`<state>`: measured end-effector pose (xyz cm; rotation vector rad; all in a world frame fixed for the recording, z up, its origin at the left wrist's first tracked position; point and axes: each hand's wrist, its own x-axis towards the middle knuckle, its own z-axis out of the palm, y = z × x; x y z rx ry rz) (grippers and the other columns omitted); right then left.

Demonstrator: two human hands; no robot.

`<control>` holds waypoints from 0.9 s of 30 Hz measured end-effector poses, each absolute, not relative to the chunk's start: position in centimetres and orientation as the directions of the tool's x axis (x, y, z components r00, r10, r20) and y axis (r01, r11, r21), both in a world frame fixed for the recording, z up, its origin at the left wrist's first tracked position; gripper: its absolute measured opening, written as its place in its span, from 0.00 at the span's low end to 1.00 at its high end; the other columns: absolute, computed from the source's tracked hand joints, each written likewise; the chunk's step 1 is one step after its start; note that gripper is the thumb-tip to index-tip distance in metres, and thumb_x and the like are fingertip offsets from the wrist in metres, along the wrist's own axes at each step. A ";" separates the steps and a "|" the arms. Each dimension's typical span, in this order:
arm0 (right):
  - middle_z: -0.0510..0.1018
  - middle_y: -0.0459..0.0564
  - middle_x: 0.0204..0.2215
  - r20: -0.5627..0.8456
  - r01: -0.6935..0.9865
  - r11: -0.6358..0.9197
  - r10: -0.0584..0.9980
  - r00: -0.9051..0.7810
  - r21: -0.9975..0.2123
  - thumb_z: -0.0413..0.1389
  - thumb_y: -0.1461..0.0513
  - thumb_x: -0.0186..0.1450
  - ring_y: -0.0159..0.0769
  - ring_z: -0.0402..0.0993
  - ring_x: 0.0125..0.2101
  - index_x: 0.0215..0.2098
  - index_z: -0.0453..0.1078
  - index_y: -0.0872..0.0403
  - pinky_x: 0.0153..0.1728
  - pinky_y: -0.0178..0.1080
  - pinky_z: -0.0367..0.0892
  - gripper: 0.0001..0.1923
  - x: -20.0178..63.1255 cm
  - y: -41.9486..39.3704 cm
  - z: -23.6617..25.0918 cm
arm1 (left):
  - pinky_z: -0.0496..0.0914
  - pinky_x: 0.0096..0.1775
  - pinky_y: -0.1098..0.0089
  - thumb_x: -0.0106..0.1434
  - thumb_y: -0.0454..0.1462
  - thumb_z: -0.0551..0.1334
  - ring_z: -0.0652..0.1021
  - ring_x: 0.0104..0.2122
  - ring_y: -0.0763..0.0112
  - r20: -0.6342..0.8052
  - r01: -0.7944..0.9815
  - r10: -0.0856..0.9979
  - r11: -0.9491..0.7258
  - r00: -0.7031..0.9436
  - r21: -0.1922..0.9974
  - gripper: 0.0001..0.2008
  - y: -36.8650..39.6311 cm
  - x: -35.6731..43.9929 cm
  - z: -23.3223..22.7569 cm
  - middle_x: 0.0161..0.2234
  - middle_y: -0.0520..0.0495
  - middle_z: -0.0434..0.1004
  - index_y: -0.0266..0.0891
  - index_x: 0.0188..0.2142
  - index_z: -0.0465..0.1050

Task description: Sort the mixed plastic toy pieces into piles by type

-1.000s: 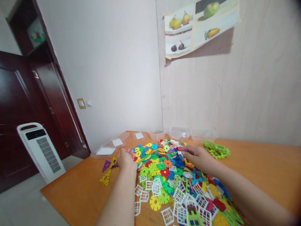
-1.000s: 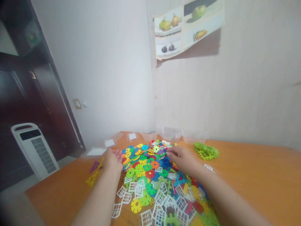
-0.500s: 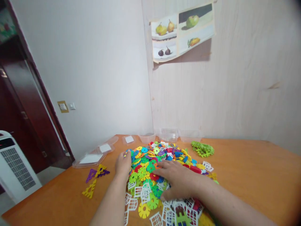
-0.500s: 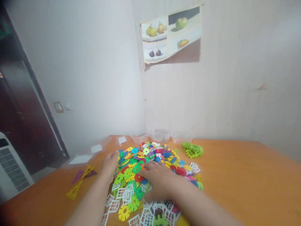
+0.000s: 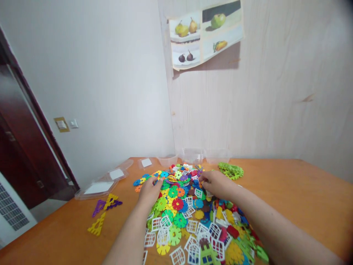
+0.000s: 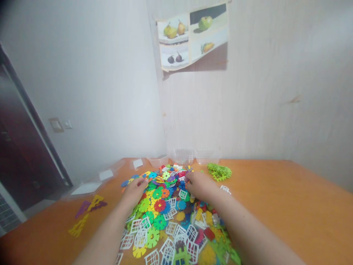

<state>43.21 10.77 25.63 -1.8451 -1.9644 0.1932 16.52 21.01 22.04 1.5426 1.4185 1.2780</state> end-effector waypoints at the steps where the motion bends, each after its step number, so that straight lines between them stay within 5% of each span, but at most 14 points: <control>1: 0.79 0.47 0.29 0.222 0.901 0.105 0.975 -0.010 -0.421 0.54 0.63 0.60 0.36 0.72 0.30 0.36 0.76 0.52 0.29 0.34 0.58 0.09 43.4 10.9 25.6 | 0.67 0.44 0.66 0.53 0.44 0.69 0.77 0.42 0.57 0.218 0.312 0.975 -0.191 -0.053 0.931 0.12 20.7 16.8 22.3 0.35 0.45 0.80 0.40 0.33 0.77; 7: 0.80 0.46 0.29 0.275 0.834 0.077 0.957 0.093 -0.547 0.50 0.57 0.65 0.35 0.73 0.30 0.40 0.77 0.51 0.28 0.33 0.61 0.14 45.0 11.4 25.8 | 0.67 0.42 0.67 0.58 0.45 0.65 0.77 0.39 0.59 0.241 0.292 0.954 -0.285 0.179 0.913 0.11 18.8 18.5 23.7 0.35 0.47 0.81 0.40 0.35 0.79; 17: 0.82 0.52 0.40 0.271 0.823 -0.103 0.915 0.298 -0.558 0.53 0.59 0.63 0.40 0.76 0.40 0.48 0.76 0.55 0.41 0.37 0.66 0.18 47.7 12.6 24.1 | 0.69 0.45 0.67 0.58 0.46 0.66 0.79 0.42 0.60 0.193 0.153 0.858 -0.297 0.476 0.942 0.15 15.6 20.8 25.0 0.39 0.46 0.82 0.40 0.40 0.80; 20: 0.81 0.54 0.44 0.263 0.839 -0.098 0.924 0.277 -0.536 0.51 0.59 0.64 0.41 0.76 0.43 0.51 0.74 0.56 0.43 0.37 0.67 0.20 47.3 12.7 23.9 | 0.69 0.44 0.67 0.60 0.48 0.64 0.78 0.41 0.60 0.275 0.138 0.891 -0.343 0.361 0.929 0.15 16.6 20.0 25.2 0.37 0.46 0.82 0.39 0.37 0.79; 27: 0.80 0.57 0.48 0.210 0.881 -0.136 0.945 0.253 -0.453 0.51 0.58 0.65 0.43 0.76 0.47 0.55 0.71 0.57 0.45 0.37 0.66 0.23 46.6 14.2 24.3 | 0.69 0.42 0.62 0.60 0.49 0.60 0.78 0.38 0.56 0.296 0.324 0.933 -0.221 -0.203 0.920 0.15 21.6 15.0 23.8 0.34 0.45 0.80 0.41 0.35 0.77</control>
